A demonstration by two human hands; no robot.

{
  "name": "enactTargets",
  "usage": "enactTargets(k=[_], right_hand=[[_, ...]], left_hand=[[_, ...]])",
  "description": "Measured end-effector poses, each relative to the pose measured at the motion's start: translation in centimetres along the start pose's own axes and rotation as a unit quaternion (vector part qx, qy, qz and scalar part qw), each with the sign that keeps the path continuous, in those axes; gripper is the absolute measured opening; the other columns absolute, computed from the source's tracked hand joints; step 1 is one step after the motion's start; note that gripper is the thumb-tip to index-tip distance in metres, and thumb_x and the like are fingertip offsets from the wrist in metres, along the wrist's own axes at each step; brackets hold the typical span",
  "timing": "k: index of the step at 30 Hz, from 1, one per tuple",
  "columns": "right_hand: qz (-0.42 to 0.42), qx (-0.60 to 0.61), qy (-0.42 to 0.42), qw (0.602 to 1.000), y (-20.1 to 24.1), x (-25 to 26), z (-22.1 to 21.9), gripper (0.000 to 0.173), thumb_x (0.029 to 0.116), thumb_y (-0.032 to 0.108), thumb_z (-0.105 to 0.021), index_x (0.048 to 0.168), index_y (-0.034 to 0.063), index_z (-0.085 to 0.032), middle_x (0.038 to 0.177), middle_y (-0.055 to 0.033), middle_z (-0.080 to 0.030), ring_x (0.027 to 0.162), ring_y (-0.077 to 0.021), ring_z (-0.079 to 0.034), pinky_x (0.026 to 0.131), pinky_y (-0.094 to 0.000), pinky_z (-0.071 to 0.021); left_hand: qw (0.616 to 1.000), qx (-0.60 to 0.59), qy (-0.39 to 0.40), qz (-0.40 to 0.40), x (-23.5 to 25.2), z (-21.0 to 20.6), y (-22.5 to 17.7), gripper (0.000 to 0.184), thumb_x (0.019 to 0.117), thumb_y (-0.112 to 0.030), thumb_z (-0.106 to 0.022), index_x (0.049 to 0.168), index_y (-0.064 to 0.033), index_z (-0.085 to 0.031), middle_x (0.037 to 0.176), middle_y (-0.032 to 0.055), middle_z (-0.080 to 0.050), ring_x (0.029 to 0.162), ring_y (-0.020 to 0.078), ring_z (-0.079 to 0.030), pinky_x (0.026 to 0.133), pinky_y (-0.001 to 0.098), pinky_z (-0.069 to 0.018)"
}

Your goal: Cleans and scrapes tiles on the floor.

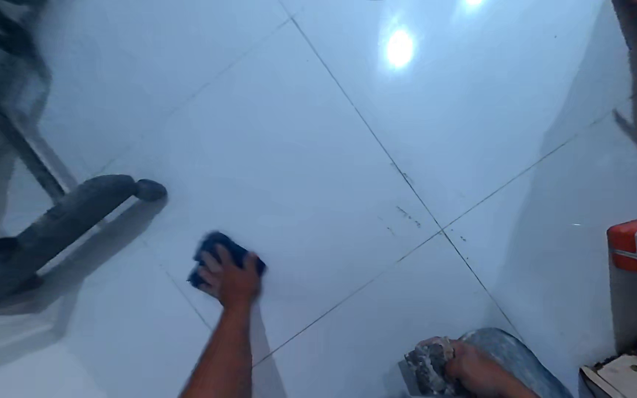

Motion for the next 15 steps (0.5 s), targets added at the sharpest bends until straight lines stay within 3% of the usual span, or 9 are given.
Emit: enactTargets(k=[2,3,6,8,9,10,11,13,15], right_hand=[[0.013,-0.008,0.022,1.000,0.5,0.3,0.1,0.054,0.0871,-0.012,-0.052,0.138,0.0059,-0.058,0.120,-0.0056,-0.070,0.102,-0.0108,-0.069,0.090,-0.0336,-0.0589],[0.017,-0.014,0.027,0.999,0.5,0.4,0.2,0.054,0.0875,-0.011,-0.052,0.139,0.0059,-0.058,0.122,-0.0066,-0.069,0.104,-0.0115,-0.068,0.091,-0.0342,-0.0585],[0.005,-0.042,0.038,0.998,1.5,0.3,0.1,0.052,0.0914,-0.010,-0.052,0.141,0.0051,-0.055,0.125,-0.0089,-0.067,0.107,-0.0123,-0.066,0.094,-0.0347,-0.0560],[0.002,-0.051,0.034,0.998,1.5,0.1,-0.1,0.049,0.0925,-0.007,-0.054,0.139,0.0052,-0.057,0.124,-0.0094,-0.067,0.106,-0.0132,-0.066,0.094,-0.0362,-0.0561],[-0.004,-0.055,0.035,0.998,1.2,0.0,0.0,0.047,0.0930,-0.005,-0.055,0.138,0.0059,-0.058,0.123,-0.0093,-0.068,0.106,-0.0139,-0.067,0.094,-0.0373,-0.0564],[-0.009,-0.059,0.038,0.997,0.8,0.0,0.4,0.046,0.0924,-0.003,-0.056,0.137,0.0067,-0.059,0.121,-0.0091,-0.069,0.105,-0.0149,-0.068,0.093,-0.0387,-0.0571],[-0.012,-0.065,0.049,0.997,0.3,0.1,0.5,0.045,0.0917,-0.002,-0.058,0.136,0.0068,-0.060,0.120,-0.0096,-0.069,0.105,-0.0161,-0.068,0.093,-0.0404,-0.0573],[-0.018,-0.084,0.077,0.993,-0.2,0.4,0.9,0.045,0.0905,0.001,-0.061,0.135,0.0076,-0.061,0.121,-0.0114,-0.069,0.106,-0.0200,-0.068,0.094,-0.0458,-0.0562],[-0.021,-0.086,0.094,0.992,-0.1,0.9,0.9,0.045,0.0896,0.002,-0.064,0.135,0.0075,-0.062,0.121,-0.0131,-0.069,0.107,-0.0225,-0.068,0.095,-0.0491,-0.0556]], left_hand=[[0.991,-0.050,-0.015,0.122,6.4,2.2,-7.2,0.086,0.1027,-0.064,-0.038,0.166,-0.0125,-0.011,0.169,0.0276,0.000,0.152,0.0567,0.000,0.110,0.0840,-0.0072],[0.991,-0.062,-0.021,0.115,7.5,2.8,-12.5,0.086,0.1024,-0.064,-0.037,0.166,-0.0133,-0.011,0.169,0.0273,0.001,0.153,0.0559,0.001,0.111,0.0833,-0.0048],[0.995,-0.020,-0.020,-0.092,3.5,1.1,-27.6,0.078,0.1026,-0.059,-0.038,0.165,-0.0167,-0.018,0.170,0.0225,-0.009,0.154,0.0524,-0.003,0.113,0.0803,-0.0051],[0.951,0.005,0.013,-0.308,-5.8,-2.3,-32.0,0.071,0.1034,-0.054,-0.039,0.164,-0.0201,-0.025,0.171,0.0164,-0.012,0.156,0.0484,-0.003,0.115,0.0789,-0.0040],[0.912,0.007,0.056,-0.407,-11.2,-4.7,-31.4,0.070,0.1019,-0.057,-0.041,0.164,-0.0257,-0.028,0.172,0.0117,-0.011,0.157,0.0459,-0.001,0.116,0.0792,-0.0016],[0.871,0.005,0.090,-0.483,-15.8,-6.8,-29.3,0.068,0.0996,-0.061,-0.043,0.160,-0.0308,-0.037,0.171,0.0087,-0.019,0.156,0.0461,-0.009,0.115,0.0810,-0.0059],[0.844,0.006,0.099,-0.526,-19.1,-8.0,-25.7,0.064,0.0965,-0.064,-0.047,0.153,-0.0346,-0.048,0.166,0.0071,-0.034,0.152,0.0475,-0.024,0.111,0.0826,-0.0168],[0.857,0.012,0.078,-0.508,-19.1,-7.8,-17.4,0.065,0.0905,-0.068,-0.051,0.143,-0.0315,-0.061,0.157,0.0094,-0.049,0.146,0.0477,-0.037,0.110,0.0802,-0.0236],[0.922,0.035,0.057,-0.381,-11.7,-4.7,-12.9,0.077,0.0896,-0.063,-0.053,0.146,-0.0098,-0.058,0.158,0.0266,-0.040,0.147,0.0561,-0.028,0.114,0.0795,-0.0162]])
Point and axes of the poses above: each hand's wrist, its own x-axis towards the middle knuckle, its own z-axis out of the back of the hand, y = z × x, the point moved 3 cm from there along x, towards the middle knuckle
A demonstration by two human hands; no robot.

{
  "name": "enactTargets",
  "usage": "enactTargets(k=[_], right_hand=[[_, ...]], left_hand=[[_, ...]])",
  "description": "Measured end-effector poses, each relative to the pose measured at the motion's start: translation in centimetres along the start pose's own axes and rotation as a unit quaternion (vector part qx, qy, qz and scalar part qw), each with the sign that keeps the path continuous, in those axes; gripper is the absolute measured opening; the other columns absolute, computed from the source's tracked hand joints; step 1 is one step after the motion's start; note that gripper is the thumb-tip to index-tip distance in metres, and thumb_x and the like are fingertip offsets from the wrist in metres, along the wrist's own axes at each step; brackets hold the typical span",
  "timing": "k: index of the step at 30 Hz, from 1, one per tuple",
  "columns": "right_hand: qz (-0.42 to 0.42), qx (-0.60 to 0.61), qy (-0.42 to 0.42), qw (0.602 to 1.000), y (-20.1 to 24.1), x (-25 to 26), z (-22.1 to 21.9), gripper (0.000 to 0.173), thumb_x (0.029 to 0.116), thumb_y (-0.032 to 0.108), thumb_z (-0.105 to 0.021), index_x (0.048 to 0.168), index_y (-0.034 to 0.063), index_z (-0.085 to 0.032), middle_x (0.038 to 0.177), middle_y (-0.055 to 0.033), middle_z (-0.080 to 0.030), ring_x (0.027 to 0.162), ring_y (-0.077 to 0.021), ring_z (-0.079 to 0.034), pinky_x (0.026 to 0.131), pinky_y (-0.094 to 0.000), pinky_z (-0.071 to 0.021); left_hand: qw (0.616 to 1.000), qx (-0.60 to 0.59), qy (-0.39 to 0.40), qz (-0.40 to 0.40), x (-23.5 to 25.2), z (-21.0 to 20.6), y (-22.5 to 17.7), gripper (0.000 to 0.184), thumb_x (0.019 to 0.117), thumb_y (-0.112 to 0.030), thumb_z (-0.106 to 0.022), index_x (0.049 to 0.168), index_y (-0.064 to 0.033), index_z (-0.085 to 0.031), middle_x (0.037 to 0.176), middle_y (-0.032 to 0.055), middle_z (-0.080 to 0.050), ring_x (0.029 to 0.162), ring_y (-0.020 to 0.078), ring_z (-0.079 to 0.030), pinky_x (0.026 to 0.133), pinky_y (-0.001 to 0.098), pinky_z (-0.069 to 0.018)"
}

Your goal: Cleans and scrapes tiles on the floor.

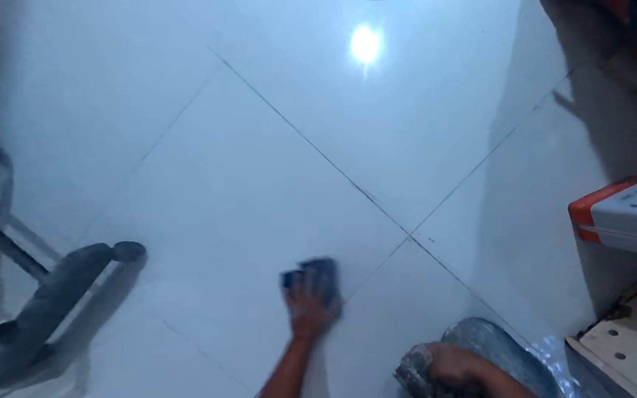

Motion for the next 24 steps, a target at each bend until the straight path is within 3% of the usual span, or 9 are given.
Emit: enactTargets(k=[3,5,7,9,12,15,18,21,24], right_hand=[[0.038,0.018,0.032,0.999,2.1,-1.0,-0.1,0.044,0.0930,-0.001,-0.059,0.136,0.0034,-0.059,0.124,-0.0159,-0.066,0.109,-0.0229,-0.065,0.096,-0.0470,-0.0534],[0.074,0.002,0.047,0.996,2.8,-1.1,0.5,0.043,0.0965,0.001,-0.058,0.140,0.0023,-0.057,0.131,-0.0192,-0.064,0.118,-0.0264,-0.063,0.104,-0.0489,-0.0497],[0.093,-0.013,0.055,0.994,2.7,-0.8,1.4,0.043,0.0979,0.007,-0.059,0.141,0.0038,-0.057,0.133,-0.0191,-0.064,0.122,-0.0276,-0.062,0.107,-0.0497,-0.0481],[0.084,-0.025,0.069,0.994,2.5,-0.6,1.8,0.044,0.0981,0.009,-0.061,0.142,0.0066,-0.057,0.132,-0.0193,-0.064,0.120,-0.0306,-0.063,0.105,-0.0540,-0.0488],[0.072,-0.045,0.083,0.993,2.4,-1.5,2.8,0.044,0.0981,0.012,-0.064,0.142,0.0070,-0.058,0.132,-0.0225,-0.064,0.120,-0.0366,-0.063,0.105,-0.0609,-0.0466],[0.059,0.014,0.064,0.996,2.8,-2.0,4.7,0.046,0.0978,0.013,-0.065,0.143,0.0063,-0.056,0.134,-0.0223,-0.063,0.124,-0.0358,-0.061,0.107,-0.0593,-0.0456],[0.066,0.156,0.012,0.986,2.9,-2.4,5.5,0.047,0.0921,0.000,-0.063,0.138,0.0015,-0.056,0.123,-0.0175,-0.066,0.108,-0.0243,-0.066,0.095,-0.0465,-0.0541],[0.088,0.318,0.000,0.944,3.6,-4.0,6.8,0.050,0.0849,-0.010,-0.058,0.133,0.0028,-0.055,0.112,-0.0065,-0.069,0.095,-0.0119,-0.068,0.083,-0.0340,-0.0596],[0.142,0.414,-0.040,0.898,3.1,-5.4,6.3,0.050,0.0724,-0.007,-0.059,0.120,0.0051,-0.058,0.100,-0.0019,-0.072,0.087,-0.0103,-0.070,0.077,-0.0332,-0.0611]], left_hand=[[0.963,-0.015,-0.003,0.270,12.1,5.9,5.6,0.084,0.1004,-0.058,-0.047,0.163,-0.0072,-0.023,0.169,0.0278,-0.007,0.153,0.0557,-0.005,0.114,0.0800,-0.0068],[0.956,-0.009,-0.046,0.290,19.9,7.2,0.4,0.081,0.1035,-0.061,-0.035,0.166,-0.0144,-0.013,0.170,0.0234,-0.003,0.154,0.0526,-0.002,0.112,0.0817,-0.0067],[0.986,0.023,-0.044,0.160,21.3,4.8,-9.7,0.075,0.1049,-0.060,-0.030,0.166,-0.0194,-0.015,0.173,0.0146,-0.004,0.157,0.0432,0.000,0.118,0.0758,-0.0036],[0.995,0.030,0.055,-0.078,15.2,0.8,-17.2,0.075,0.1010,-0.059,-0.041,0.163,-0.0178,-0.031,0.171,0.0161,-0.014,0.157,0.0444,-0.005,0.119,0.0757,-0.0037],[0.945,0.048,0.159,-0.280,8.5,-0.3,-14.8,0.071,0.0895,-0.072,-0.054,0.147,-0.0298,-0.057,0.159,0.0132,-0.044,0.148,0.0492,-0.033,0.112,0.0785,-0.0222],[0.992,0.047,0.114,-0.009,16.5,4.4,-6.4,0.078,0.0954,-0.054,-0.054,0.152,-0.0014,-0.046,0.163,0.0302,-0.027,0.151,0.0547,-0.017,0.118,0.0743,-0.0130],[0.966,0.032,0.030,0.256,24.6,6.5,-8.9,0.080,0.1057,-0.053,-0.039,0.165,-0.0062,-0.010,0.169,0.0265,0.001,0.154,0.0535,0.000,0.115,0.0788,-0.0073],[0.997,0.053,0.052,0.021,19.9,1.6,-18.3,0.077,0.1031,-0.055,-0.040,0.164,-0.0101,-0.024,0.171,0.0223,-0.006,0.155,0.0496,0.001,0.117,0.0770,-0.0003],[0.931,0.008,0.165,-0.326,12.1,-1.5,-25.3,0.060,0.0987,-0.059,-0.049,0.151,-0.0299,-0.052,0.162,0.0103,-0.041,0.149,0.0470,-0.034,0.110,0.0797,-0.0227]])
Point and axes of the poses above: each hand's wrist, its own x-axis towards the middle knuckle, its own z-axis out of the back of the hand, y = z × x, the point moved 3 cm from there along x, towards the middle knuckle
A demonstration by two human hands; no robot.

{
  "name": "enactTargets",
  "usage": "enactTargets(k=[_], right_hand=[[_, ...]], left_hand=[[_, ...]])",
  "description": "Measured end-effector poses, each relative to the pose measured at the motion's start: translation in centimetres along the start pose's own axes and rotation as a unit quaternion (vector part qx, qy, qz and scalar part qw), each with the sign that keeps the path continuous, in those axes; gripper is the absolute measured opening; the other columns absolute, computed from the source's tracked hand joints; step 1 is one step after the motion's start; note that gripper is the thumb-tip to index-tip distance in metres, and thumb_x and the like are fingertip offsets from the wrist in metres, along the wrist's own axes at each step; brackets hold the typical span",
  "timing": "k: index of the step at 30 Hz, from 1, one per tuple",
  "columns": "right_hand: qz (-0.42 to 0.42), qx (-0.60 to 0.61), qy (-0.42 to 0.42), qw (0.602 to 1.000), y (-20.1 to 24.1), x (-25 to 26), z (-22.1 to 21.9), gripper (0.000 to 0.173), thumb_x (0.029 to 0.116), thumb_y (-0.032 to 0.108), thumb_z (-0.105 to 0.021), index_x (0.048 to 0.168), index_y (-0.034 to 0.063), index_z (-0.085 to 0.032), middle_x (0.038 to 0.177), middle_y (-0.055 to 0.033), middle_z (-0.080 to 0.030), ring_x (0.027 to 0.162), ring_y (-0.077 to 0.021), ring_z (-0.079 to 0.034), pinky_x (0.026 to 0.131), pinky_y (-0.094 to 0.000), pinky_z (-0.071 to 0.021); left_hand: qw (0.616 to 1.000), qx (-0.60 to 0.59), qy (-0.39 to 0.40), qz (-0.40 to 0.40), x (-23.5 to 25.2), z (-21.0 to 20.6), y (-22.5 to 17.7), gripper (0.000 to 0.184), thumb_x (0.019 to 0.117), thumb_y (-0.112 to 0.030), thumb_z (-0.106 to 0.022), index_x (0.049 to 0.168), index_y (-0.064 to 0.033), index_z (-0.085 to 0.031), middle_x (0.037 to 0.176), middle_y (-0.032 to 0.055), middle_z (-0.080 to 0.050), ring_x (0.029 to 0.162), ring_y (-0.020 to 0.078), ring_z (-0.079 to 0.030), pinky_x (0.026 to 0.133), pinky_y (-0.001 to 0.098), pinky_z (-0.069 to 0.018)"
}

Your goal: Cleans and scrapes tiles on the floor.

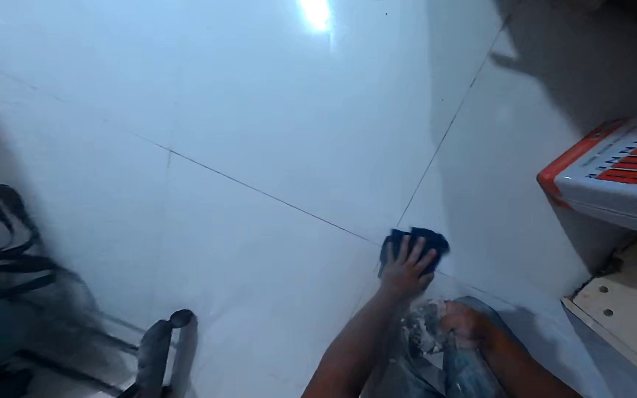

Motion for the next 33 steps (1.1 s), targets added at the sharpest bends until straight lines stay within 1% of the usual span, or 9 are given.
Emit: enactTargets(k=[3,7,11,16,20,24,28,31,33], right_hand=[[0.100,0.036,-0.017,0.994,-0.5,-1.1,0.0,0.054,0.0715,-0.004,-0.060,0.124,0.0073,-0.060,0.102,-0.0003,-0.074,0.090,-0.0096,-0.072,0.080,-0.0324,-0.0621],[0.162,0.090,-0.038,0.982,-5.7,-2.3,-1.6,0.056,0.0728,-0.005,-0.062,0.127,0.0093,-0.061,0.105,-0.0006,-0.075,0.093,-0.0105,-0.072,0.083,-0.0332,-0.0625],[0.142,0.117,-0.083,0.979,-12.1,-3.1,-0.1,0.058,0.0716,-0.006,-0.059,0.127,0.0091,-0.061,0.102,-0.0015,-0.075,0.088,-0.0108,-0.072,0.078,-0.0332,-0.0623],[0.170,0.214,-0.153,0.950,-19.8,-5.1,5.6,0.054,0.0718,-0.004,-0.057,0.124,0.0105,-0.059,0.098,-0.0021,-0.074,0.084,-0.0127,-0.072,0.073,-0.0345,-0.0626],[0.275,0.247,-0.282,0.885,-17.9,-8.9,7.8,0.048,0.0722,-0.008,-0.052,0.117,0.0067,-0.061,0.091,-0.0021,-0.075,0.080,-0.0110,-0.072,0.071,-0.0329,-0.0633],[0.327,0.267,-0.445,0.789,-19.0,-13.1,10.1,0.039,0.0753,-0.011,-0.050,0.110,0.0052,-0.057,0.086,-0.0014,-0.070,0.072,-0.0082,-0.069,0.062,-0.0295,-0.0609],[0.258,-0.166,-0.488,0.817,-18.1,-13.7,10.1,0.049,0.0985,-0.005,-0.046,0.147,-0.0032,-0.050,0.148,-0.0179,-0.055,0.136,-0.0201,-0.054,0.114,-0.0347,-0.0439],[0.129,-0.458,-0.439,0.763,-16.7,-9.3,8.5,0.056,0.1011,0.000,-0.042,0.156,0.0088,-0.043,0.159,-0.0173,-0.044,0.146,-0.0372,-0.042,0.118,-0.0543,-0.0355],[0.107,-0.513,-0.407,0.748,-16.7,-6.3,6.9,0.054,0.1035,0.007,-0.046,0.157,0.0099,-0.042,0.161,-0.0165,-0.040,0.148,-0.0406,-0.038,0.115,-0.0619,-0.0349]], left_hand=[[0.992,-0.038,0.014,-0.115,3.1,2.1,3.2,0.054,0.0970,-0.052,-0.057,0.148,-0.0334,-0.056,0.159,0.0024,-0.046,0.149,0.0381,-0.037,0.114,0.0735,-0.0256],[0.991,0.045,-0.071,0.099,5.0,7.2,18.3,0.077,0.0959,-0.072,-0.041,0.161,-0.0309,-0.034,0.171,0.0094,-0.018,0.157,0.0439,-0.010,0.115,0.0786,-0.0099],[0.925,-0.011,-0.130,0.356,-3.6,9.8,25.3,0.087,0.0975,-0.070,-0.039,0.165,-0.0202,-0.019,0.172,0.0177,-0.005,0.156,0.0491,-0.001,0.114,0.0804,-0.0045],[0.862,-0.031,-0.144,0.485,-5.2,4.8,10.4,0.080,0.1065,-0.054,-0.032,0.164,-0.0042,-0.007,0.168,0.0307,0.002,0.153,0.0551,0.001,0.114,0.0800,-0.0055],[0.998,-0.019,-0.030,0.050,-5.1,-6.7,-12.3,0.065,0.1023,-0.040,-0.048,0.158,-0.0078,-0.038,0.167,0.0216,-0.023,0.155,0.0472,-0.012,0.119,0.0744,-0.0094],[0.902,-0.095,0.272,-0.321,-4.7,-10.9,-22.8,0.064,0.0951,-0.014,-0.065,0.156,-0.0160,-0.045,0.169,0.0058,-0.027,0.158,0.0338,-0.014,0.125,0.0624,-0.0048],[0.989,0.013,0.035,-0.144,1.9,-6.5,-5.8,0.068,0.0969,-0.058,-0.056,0.156,-0.0269,-0.044,0.167,0.0029,-0.032,0.156,0.0295,-0.023,0.124,0.0623,-0.0178],[0.982,0.085,-0.100,0.137,-2.0,0.7,8.3,0.081,0.0985,-0.066,-0.044,0.163,-0.0188,-0.028,0.171,0.0149,-0.018,0.157,0.0400,-0.012,0.123,0.0684,-0.0075],[0.941,0.047,-0.117,0.314,-9.6,1.5,9.4,0.086,0.1018,-0.058,-0.043,0.163,-0.0031,-0.019,0.167,0.0305,-0.010,0.154,0.0529,-0.007,0.119,0.0740,-0.0066]])
Point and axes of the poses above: each hand's wrist, its own x-axis towards the middle knuckle, its own z-axis out of the back of the hand, y = z × x, the point moved 3 cm from there along x, towards the middle knuckle
